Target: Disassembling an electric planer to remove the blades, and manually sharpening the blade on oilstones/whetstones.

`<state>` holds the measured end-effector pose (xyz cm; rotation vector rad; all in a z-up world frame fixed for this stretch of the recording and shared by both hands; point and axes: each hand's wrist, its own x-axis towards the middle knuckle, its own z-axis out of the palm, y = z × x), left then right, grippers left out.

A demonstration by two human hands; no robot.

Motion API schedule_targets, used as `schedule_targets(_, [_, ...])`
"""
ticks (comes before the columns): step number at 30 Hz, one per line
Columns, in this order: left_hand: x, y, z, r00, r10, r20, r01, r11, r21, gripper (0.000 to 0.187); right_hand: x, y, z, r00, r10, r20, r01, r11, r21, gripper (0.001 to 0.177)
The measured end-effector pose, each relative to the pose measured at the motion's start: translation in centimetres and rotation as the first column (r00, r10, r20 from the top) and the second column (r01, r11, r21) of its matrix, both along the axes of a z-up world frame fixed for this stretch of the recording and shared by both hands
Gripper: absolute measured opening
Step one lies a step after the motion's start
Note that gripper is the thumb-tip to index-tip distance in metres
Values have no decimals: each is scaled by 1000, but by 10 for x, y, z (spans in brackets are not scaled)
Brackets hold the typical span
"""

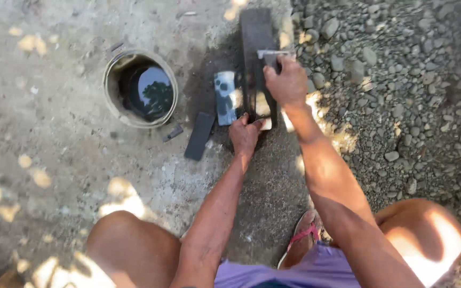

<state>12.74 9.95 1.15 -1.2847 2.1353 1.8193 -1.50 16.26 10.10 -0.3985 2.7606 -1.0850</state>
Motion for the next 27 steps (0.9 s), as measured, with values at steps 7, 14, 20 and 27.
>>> schedule_targets(7, [0,0,-15,998,48,-32,-46,997,59,32,61,36,-40,924,135,-357,-125,991,50,42])
schedule_targets(14, [-2,5,-34,992,4,-123,-18,993,-120,40,57,38,-44,987,0,-162,20,992,122,37])
schedule_targets(20, [-3,3,-17,999,-26,-22,23,991,-134,50,9,22,-56,988,-2,-153,18,995,100,33])
schedule_targets(27, [-3,-1,-19,995,-82,51,87,990,-111,44,62,45,-55,988,83,-127,-84,996,-1,36])
